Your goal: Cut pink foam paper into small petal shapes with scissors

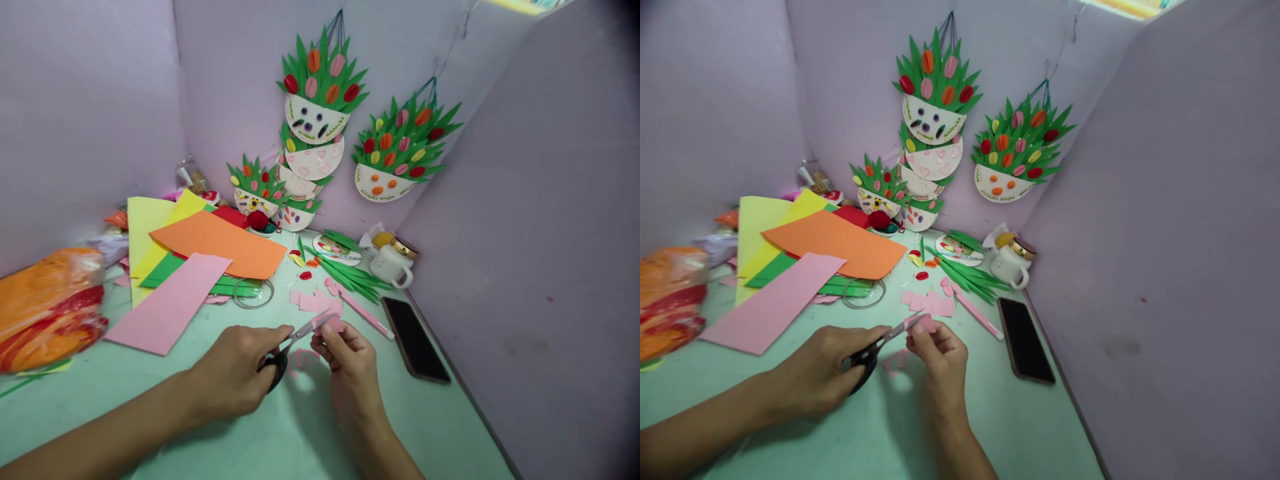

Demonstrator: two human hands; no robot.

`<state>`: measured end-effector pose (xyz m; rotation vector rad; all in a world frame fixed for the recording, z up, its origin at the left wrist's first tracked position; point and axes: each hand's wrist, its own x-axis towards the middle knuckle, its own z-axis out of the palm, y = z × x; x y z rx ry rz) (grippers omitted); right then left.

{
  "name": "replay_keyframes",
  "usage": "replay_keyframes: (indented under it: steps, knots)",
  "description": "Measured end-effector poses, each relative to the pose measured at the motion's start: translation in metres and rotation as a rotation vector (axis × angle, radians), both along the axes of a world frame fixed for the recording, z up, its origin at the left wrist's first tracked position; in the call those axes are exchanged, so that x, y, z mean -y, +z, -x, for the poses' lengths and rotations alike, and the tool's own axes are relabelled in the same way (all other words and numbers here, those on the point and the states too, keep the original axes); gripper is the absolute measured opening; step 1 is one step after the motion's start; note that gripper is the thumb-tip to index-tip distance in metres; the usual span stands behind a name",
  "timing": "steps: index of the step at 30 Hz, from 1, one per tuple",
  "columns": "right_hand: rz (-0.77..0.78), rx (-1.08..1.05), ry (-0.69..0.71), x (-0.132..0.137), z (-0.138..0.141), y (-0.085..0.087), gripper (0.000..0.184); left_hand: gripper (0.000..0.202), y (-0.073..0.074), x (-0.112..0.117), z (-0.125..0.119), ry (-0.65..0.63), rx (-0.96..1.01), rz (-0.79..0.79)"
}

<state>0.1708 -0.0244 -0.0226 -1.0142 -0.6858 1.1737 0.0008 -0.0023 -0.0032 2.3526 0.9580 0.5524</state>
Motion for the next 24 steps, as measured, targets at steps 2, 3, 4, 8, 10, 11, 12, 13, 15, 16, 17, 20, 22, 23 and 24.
replay_keyframes:
  steps: [2, 3, 4, 8, 10, 11, 12, 13, 15, 16, 17, 20, 22, 23, 24]
  knots:
    - [-0.009, 0.017, 0.002, 0.000, -0.001, 0.000, 0.015, 0.031, 0.000, -0.001, 0.000, -0.010, -0.001, 0.015]
    - [-0.012, 0.022, 0.002, 0.000, -0.001, 0.000, 0.015, 0.030, 0.000, -0.001, 0.001, -0.010, -0.005, 0.021]
    - [-0.013, 0.029, 0.003, 0.000, -0.001, 0.000, 0.015, 0.029, 0.001, -0.001, 0.001, -0.009, -0.012, 0.026]
    - [-0.019, 0.061, 0.006, -0.001, -0.003, 0.001, 0.014, 0.028, 0.003, -0.001, 0.002, 0.002, -0.044, 0.036]
    - [-0.019, 0.074, 0.009, -0.001, -0.004, 0.002, 0.014, 0.030, 0.004, -0.002, 0.001, 0.004, -0.051, 0.042]
    - [-0.018, 0.078, 0.011, -0.001, -0.004, 0.002, 0.014, 0.031, 0.005, -0.002, 0.001, 0.004, -0.049, 0.043]
    - [-0.017, 0.080, 0.011, -0.001, -0.004, 0.002, 0.014, 0.031, 0.005, -0.003, 0.001, -0.002, -0.045, 0.047]
    - [-0.016, 0.079, 0.011, -0.002, -0.004, 0.003, 0.014, 0.031, 0.006, -0.003, 0.000, -0.007, -0.039, 0.052]
    - [-0.016, 0.069, 0.009, -0.002, -0.004, 0.003, 0.014, 0.030, 0.006, -0.003, 0.000, -0.019, -0.027, 0.071]
    - [-0.014, 0.063, 0.009, -0.002, -0.004, 0.003, 0.014, 0.030, 0.006, -0.003, -0.001, -0.024, -0.020, 0.083]
    - [-0.012, 0.056, 0.007, -0.002, -0.004, 0.004, 0.014, 0.030, 0.006, -0.002, -0.001, -0.024, -0.013, 0.093]
    - [-0.002, 0.032, -0.007, -0.002, -0.004, 0.004, 0.015, 0.030, 0.006, -0.001, -0.001, -0.023, 0.000, 0.107]
    - [-0.003, 0.018, -0.020, -0.002, -0.004, 0.004, 0.016, 0.029, 0.008, 0.000, -0.001, -0.016, -0.001, 0.109]
    - [-0.002, 0.011, -0.027, -0.002, -0.004, 0.004, 0.017, 0.029, 0.009, 0.001, -0.001, -0.014, -0.002, 0.115]
    - [0.001, 0.002, -0.032, -0.003, -0.004, 0.005, 0.017, 0.029, 0.010, 0.001, -0.001, -0.014, -0.003, 0.123]
